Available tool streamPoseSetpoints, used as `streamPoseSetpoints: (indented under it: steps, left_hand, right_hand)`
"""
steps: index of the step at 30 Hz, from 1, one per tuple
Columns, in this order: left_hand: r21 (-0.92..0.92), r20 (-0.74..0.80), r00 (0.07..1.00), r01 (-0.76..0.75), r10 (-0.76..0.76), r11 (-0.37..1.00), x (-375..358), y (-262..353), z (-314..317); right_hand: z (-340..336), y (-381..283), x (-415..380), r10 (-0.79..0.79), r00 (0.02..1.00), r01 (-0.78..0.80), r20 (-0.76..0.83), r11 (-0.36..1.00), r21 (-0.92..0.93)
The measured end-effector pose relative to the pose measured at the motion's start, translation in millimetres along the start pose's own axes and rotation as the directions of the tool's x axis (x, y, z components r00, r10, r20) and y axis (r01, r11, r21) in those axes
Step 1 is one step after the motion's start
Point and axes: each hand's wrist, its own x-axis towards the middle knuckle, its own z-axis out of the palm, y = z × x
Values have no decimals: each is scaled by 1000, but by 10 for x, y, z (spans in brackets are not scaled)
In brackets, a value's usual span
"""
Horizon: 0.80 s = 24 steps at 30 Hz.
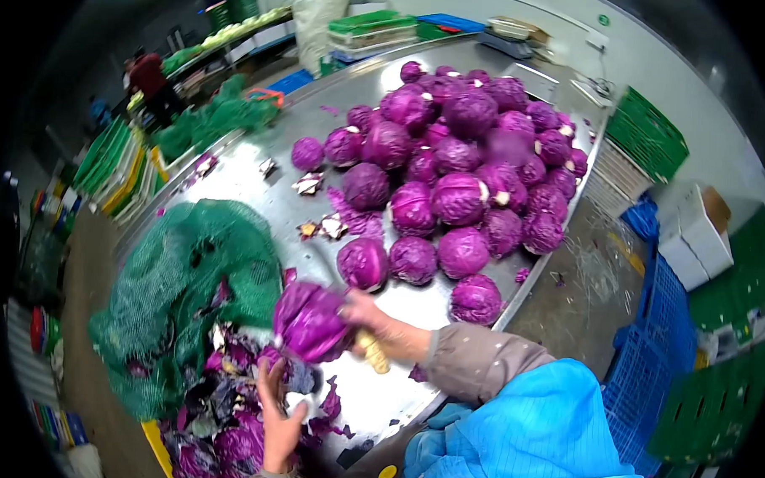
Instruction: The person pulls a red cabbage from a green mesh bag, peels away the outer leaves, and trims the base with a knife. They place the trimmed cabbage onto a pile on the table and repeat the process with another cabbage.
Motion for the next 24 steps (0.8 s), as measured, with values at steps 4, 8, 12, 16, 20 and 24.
streamPoseSetpoints:
  steps: [4,8,12,16,20,24]
  left_hand:
    - [869,69,997,-39,-44,493,50,-163,386]
    - [977,13,1000,-12,-7,211,-64,-496,15]
    - [987,-58,994,44,89,158,-92,-543,-158]
    - [990,-99,989,87,107,114,80,-336,-129]
    - [971,-238,970,237,43,35,245,-436,-210]
    - [969,-239,961,246,137,-36,60,-746,-525]
  right_hand:
    - [-538,-932,-562,-176,904,141,-391,983,-116]
    - [-909,-1400,-1042,-424,548,101,-721,889,-446]
    - [-1431,-1247,-1601,-642,432,55,-634,720,-691]
    - [-1965,-732,-1833,-644,456,-183,-615,608,-773]
    - [-1708,-697,-1754,-635,554,-506,-539,257,-824]
    - [-1628,-1008,-1515,-790,571,-515,-222,-134,-847]
